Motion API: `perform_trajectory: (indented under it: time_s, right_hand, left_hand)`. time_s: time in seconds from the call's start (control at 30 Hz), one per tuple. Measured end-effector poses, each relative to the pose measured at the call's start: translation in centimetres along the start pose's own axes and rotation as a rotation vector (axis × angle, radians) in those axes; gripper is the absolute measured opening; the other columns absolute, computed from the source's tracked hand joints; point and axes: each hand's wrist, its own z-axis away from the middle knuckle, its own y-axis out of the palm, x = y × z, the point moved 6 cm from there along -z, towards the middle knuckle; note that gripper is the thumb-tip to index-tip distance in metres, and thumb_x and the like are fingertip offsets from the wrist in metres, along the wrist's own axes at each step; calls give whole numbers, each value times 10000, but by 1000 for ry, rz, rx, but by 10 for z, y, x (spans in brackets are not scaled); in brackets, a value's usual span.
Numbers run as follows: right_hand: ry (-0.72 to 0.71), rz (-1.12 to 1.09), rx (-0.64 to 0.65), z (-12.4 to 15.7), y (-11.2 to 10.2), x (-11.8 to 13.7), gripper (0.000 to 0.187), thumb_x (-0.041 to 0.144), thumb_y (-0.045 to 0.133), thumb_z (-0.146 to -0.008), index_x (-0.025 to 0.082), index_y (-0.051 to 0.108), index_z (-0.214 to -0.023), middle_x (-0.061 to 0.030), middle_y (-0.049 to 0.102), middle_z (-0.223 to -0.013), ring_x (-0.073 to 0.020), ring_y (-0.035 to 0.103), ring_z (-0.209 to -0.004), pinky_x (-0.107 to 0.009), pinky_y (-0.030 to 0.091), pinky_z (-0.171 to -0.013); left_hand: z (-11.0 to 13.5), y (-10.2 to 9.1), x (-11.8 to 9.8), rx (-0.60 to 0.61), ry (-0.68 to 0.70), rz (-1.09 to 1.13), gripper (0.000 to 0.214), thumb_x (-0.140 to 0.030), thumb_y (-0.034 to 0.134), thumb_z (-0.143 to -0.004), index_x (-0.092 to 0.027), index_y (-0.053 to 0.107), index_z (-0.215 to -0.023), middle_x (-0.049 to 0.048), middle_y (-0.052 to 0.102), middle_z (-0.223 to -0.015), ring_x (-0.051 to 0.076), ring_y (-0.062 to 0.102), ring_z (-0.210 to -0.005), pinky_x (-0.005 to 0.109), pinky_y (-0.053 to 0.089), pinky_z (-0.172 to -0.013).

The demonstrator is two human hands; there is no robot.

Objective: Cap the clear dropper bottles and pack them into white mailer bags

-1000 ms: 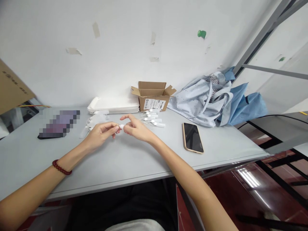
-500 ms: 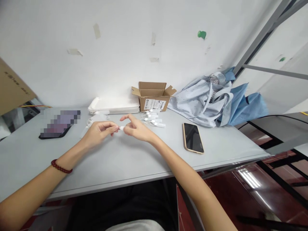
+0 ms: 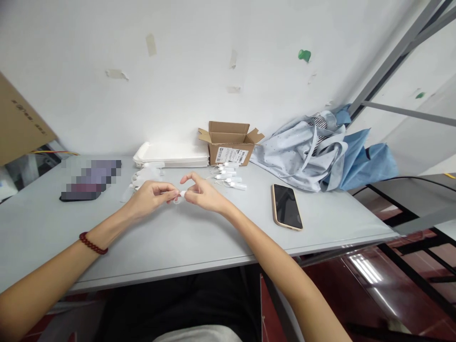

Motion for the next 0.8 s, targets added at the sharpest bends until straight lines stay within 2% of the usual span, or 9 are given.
perform_trajectory:
  time_s: [0.13,0.23,0.3,0.4,0.5,0.57,0.67,0.8]
  right_hand:
    - [-16,148,21,-2,1,-1,253,204,489,-781,215,442,-1029,85,490,-577,-97,408,-537,-220,330,-561]
    - [-41,312,32,-5,-1,-1,277,195,504,-777,197,473,-1052,69,513,-631,-107,446,-578,-237,348,-601]
    - [-47,388,17,-6,-7,-1,317,211,524,-786,187,476,-1099,37,570,-721,-123,497,-645,-250,377,-637]
    - [-43,466,-67,-6,-25,1,342,234,515,-817,176,468,-1150,-15,635,-854,-149,554,-750,-267,412,-684]
    - [-42,593,-191,-4,-49,4,299,213,496,-831,170,496,-1127,-33,651,-874,-158,568,-770,-269,416,-694]
    - [-34,682,-249,-3,-62,3,256,197,499,-831,167,526,-1083,-34,655,-852,-158,569,-757,-265,413,-691]
    - [12,792,-289,-1,-77,-2,196,197,503,-837,165,563,-1020,-40,659,-828,-159,571,-741,-256,405,-669]
    - [63,877,-284,0,-86,-9,186,214,512,-846,166,586,-1010,-48,668,-824,-153,574,-716,-242,391,-643]
  left_hand:
    - [-4,2,0,102,-21,-30,300,-436,616,-778,-164,695,-680,28,663,-674,138,518,-599,265,411,-593]
    - [-8,-5,0,170,-70,-114,305,-446,618,-771,-169,695,-670,11,617,-603,126,474,-546,251,360,-532]
    - [-8,-20,2,179,-112,-170,305,-454,633,-759,-171,696,-664,5,595,-580,127,465,-540,246,338,-518]
    - [-3,-56,9,182,-198,-213,335,-491,626,-775,-175,696,-685,11,609,-613,133,470,-564,245,319,-528]
    - [6,-94,22,206,-269,-250,322,-484,646,-770,-181,704,-678,-7,545,-535,131,444,-586,243,312,-571]
    - [12,-115,31,214,-301,-232,305,-474,656,-750,-184,706,-669,-4,547,-568,127,436,-598,241,305,-571]
    - [18,-131,44,246,-376,-236,298,-475,666,-726,-185,717,-680,-11,500,-560,112,376,-568,234,271,-538]
    - [21,-134,51,273,-414,-243,299,-465,670,-734,-174,715,-680,1,515,-598,119,403,-610,228,285,-552]
